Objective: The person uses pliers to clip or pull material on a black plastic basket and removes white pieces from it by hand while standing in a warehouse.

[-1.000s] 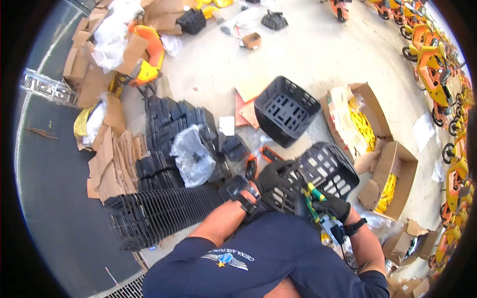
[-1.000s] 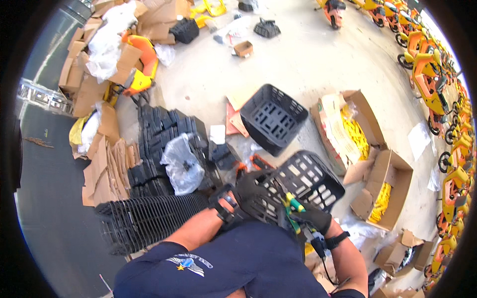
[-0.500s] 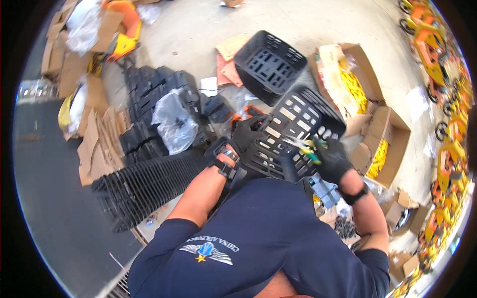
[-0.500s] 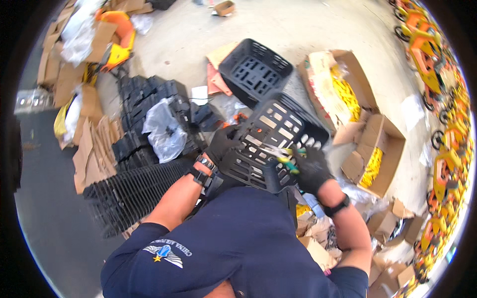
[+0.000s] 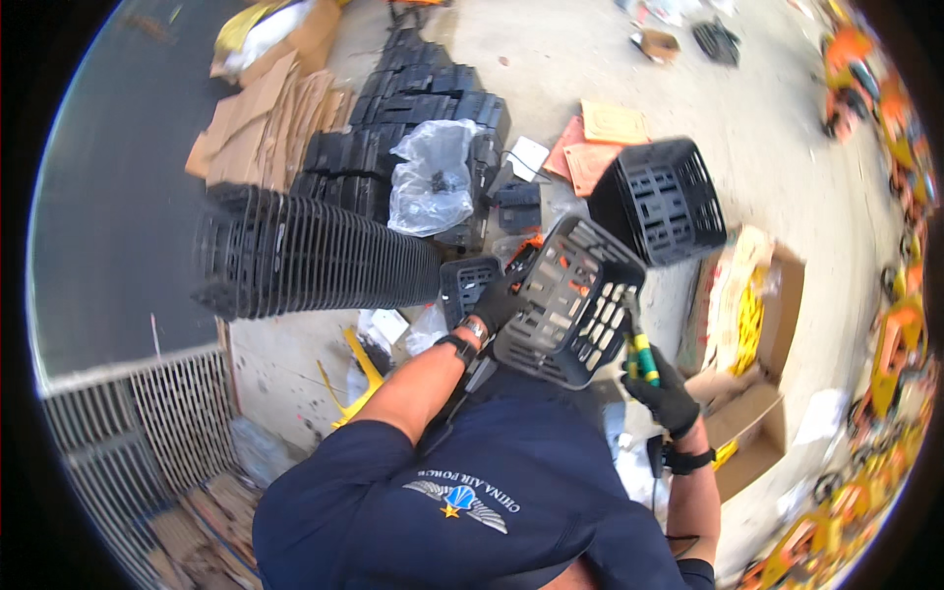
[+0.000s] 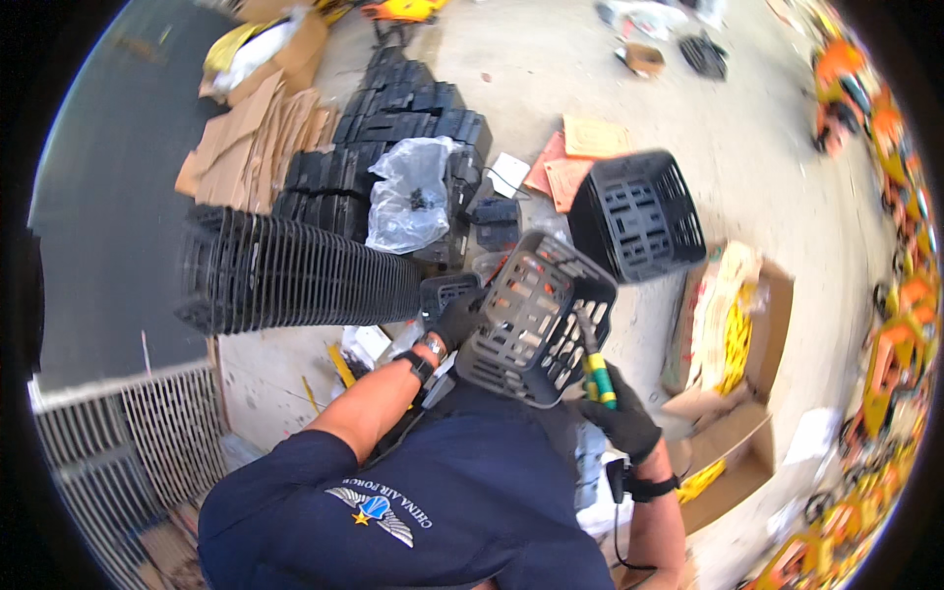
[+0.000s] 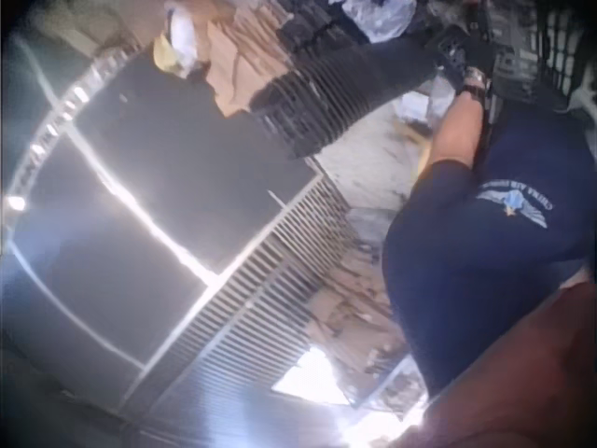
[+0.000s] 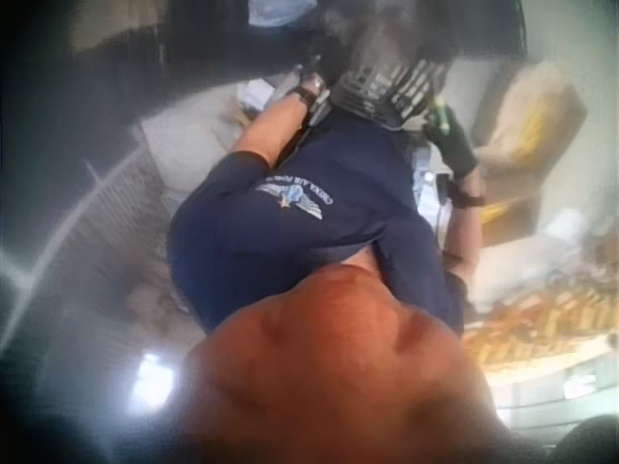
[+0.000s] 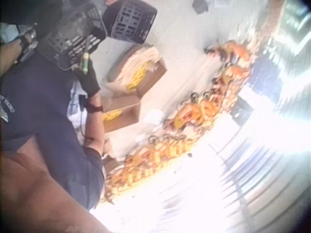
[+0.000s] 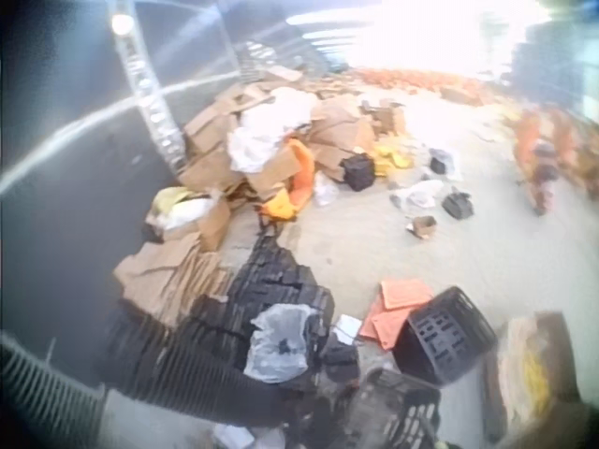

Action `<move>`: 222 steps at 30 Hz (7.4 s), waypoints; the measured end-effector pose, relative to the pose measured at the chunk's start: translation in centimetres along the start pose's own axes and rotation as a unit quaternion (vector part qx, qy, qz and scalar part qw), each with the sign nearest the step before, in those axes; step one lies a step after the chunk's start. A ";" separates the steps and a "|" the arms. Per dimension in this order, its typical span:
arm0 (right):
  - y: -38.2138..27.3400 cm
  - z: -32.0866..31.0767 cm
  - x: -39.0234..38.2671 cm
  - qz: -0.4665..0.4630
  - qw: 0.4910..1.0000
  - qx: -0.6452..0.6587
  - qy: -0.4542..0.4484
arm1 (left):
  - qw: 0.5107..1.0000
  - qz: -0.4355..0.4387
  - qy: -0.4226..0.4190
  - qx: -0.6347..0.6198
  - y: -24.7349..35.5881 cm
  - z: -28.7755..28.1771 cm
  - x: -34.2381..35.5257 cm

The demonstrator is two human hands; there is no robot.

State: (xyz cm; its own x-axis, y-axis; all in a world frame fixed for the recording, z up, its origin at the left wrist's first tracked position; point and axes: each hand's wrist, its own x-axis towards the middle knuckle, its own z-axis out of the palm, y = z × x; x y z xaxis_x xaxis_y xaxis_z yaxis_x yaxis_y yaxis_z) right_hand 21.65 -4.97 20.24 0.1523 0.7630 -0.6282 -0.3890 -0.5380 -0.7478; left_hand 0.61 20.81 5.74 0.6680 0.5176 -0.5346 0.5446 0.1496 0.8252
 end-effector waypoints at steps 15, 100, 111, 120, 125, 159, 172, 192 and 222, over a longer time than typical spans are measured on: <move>-14.0 19.4 31.9 0.128 0.934 -0.039 -0.331 | 0.972 0.025 0.183 -0.146 -10.6 -0.7 -3.2; 9.9 1.3 -10.5 -0.187 0.951 0.223 0.103 | 0.907 0.186 -0.376 0.036 18.5 14.6 -6.4; 10.5 -0.3 -11.5 -0.198 0.917 -0.177 0.299 | 0.931 0.172 -0.321 0.020 15.4 13.3 -3.5; 1.8 -0.8 -7.1 -0.248 0.956 0.087 0.133 | 0.969 0.147 -0.193 -0.038 5.8 8.0 1.1; -5.3 3.1 0.9 -0.115 0.982 0.131 -0.072 | 0.993 0.077 -0.041 -0.082 2.2 4.8 0.7; -16.2 10.5 18.2 0.099 0.994 -0.020 -0.040 | 0.950 0.152 0.105 -0.252 -0.3 -10.6 5.1; -8.2 7.9 10.6 0.016 0.998 0.052 0.024 | 0.937 0.242 -0.140 -0.212 11.9 -8.9 5.2; -9.7 2.3 4.4 -0.129 0.971 -0.175 0.101 | 0.919 0.212 -0.330 -0.047 20.9 -4.8 4.4; -5.3 4.9 2.6 -0.179 0.952 0.243 0.057 | 0.950 0.208 -0.215 -0.088 19.2 -3.4 4.7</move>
State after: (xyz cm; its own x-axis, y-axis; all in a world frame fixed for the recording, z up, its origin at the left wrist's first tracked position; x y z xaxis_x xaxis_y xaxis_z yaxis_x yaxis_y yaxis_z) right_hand 19.69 1.61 23.58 0.4404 0.8080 -0.3915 -0.6636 -0.0008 -0.7481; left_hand 12.45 28.97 19.70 0.9729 0.1771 -0.1488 0.1197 0.1652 0.9790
